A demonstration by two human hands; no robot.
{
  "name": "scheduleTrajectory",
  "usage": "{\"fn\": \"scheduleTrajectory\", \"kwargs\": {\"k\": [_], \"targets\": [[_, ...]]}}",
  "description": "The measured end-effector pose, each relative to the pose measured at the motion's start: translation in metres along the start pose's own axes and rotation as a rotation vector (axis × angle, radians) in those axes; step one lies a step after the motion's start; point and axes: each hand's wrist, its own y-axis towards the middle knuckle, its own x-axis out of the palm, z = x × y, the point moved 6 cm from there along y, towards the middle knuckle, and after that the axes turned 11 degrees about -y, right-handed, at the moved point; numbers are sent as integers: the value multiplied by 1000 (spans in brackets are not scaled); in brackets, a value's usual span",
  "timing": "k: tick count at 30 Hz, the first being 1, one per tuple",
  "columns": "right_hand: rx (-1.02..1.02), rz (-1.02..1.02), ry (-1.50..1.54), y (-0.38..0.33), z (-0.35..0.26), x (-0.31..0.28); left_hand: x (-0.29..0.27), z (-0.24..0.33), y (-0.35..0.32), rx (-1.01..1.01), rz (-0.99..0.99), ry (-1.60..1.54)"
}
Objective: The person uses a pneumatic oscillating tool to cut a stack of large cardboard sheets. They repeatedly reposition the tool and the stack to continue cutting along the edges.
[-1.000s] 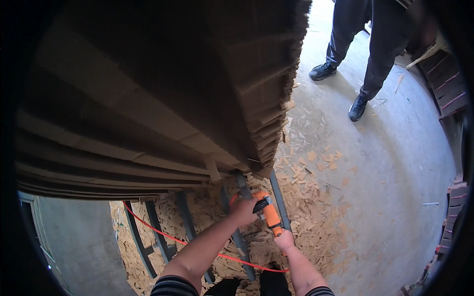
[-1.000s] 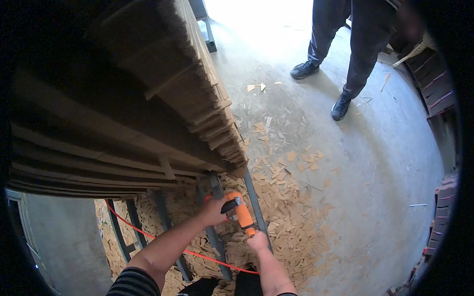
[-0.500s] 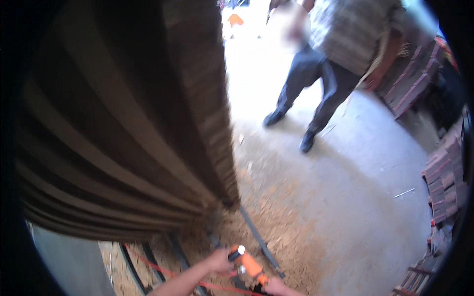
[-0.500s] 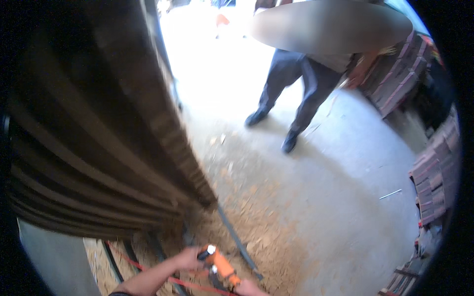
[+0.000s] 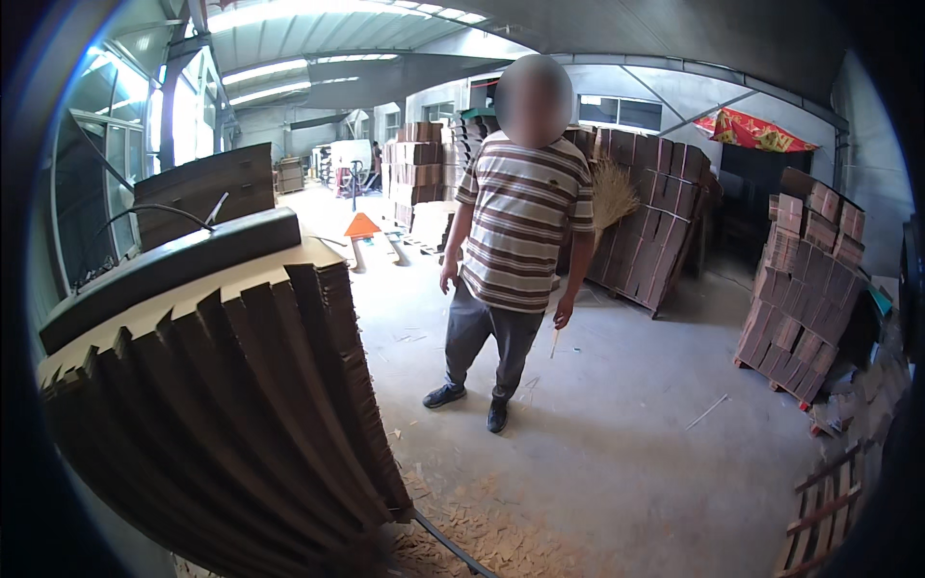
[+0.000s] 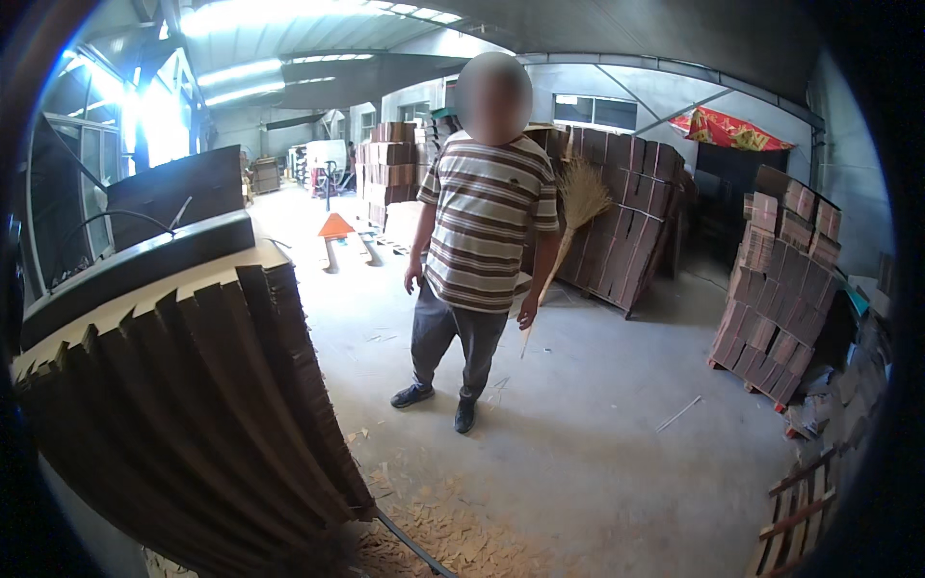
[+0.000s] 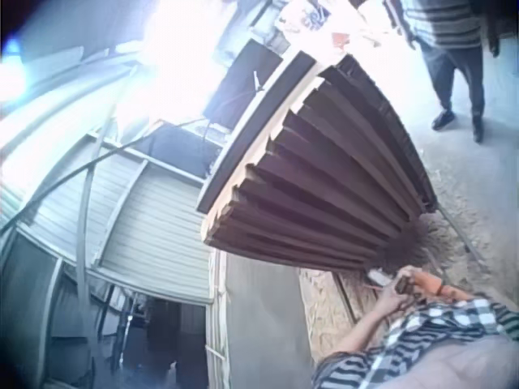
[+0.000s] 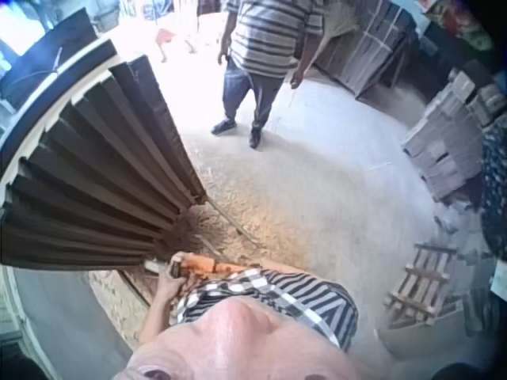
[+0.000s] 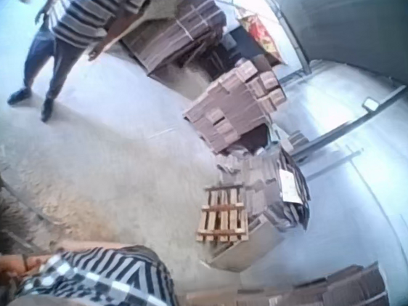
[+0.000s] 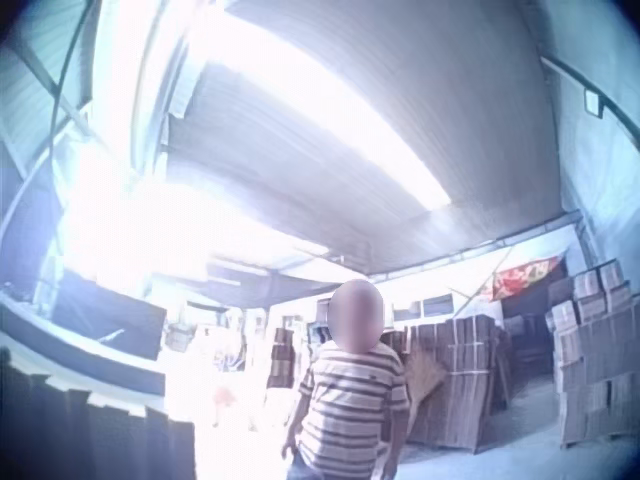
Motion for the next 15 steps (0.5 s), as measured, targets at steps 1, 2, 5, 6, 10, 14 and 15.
{"fn": "scheduleTrajectory", "kwargs": {"k": [1, 2, 5, 6, 10, 14, 15], "targets": [[-16, 33, 21, 1, -5, -6, -11, -4, -21, -39, 115, -20], [-40, 49, 43, 4, -12, -8, -19, -8, -45, 48, 200, -120], [-8, 138, 105, -3, 1, -25, -14, 13, -88, -86, 269, -131], [-26, 131, 131, -3, -3, -23, -25, 4, -111, -62, 369, -87], [-19, 125, 180, 9, 4, -10, -22, 0, -169, 101, 532, -204], [-14, 80, 243, 22, 7, 17, -25, -47, -225, 125, 739, -109], [-8, 74, 260, 23, 8, 22, -23, -58, -234, 39, 749, -143]]}}
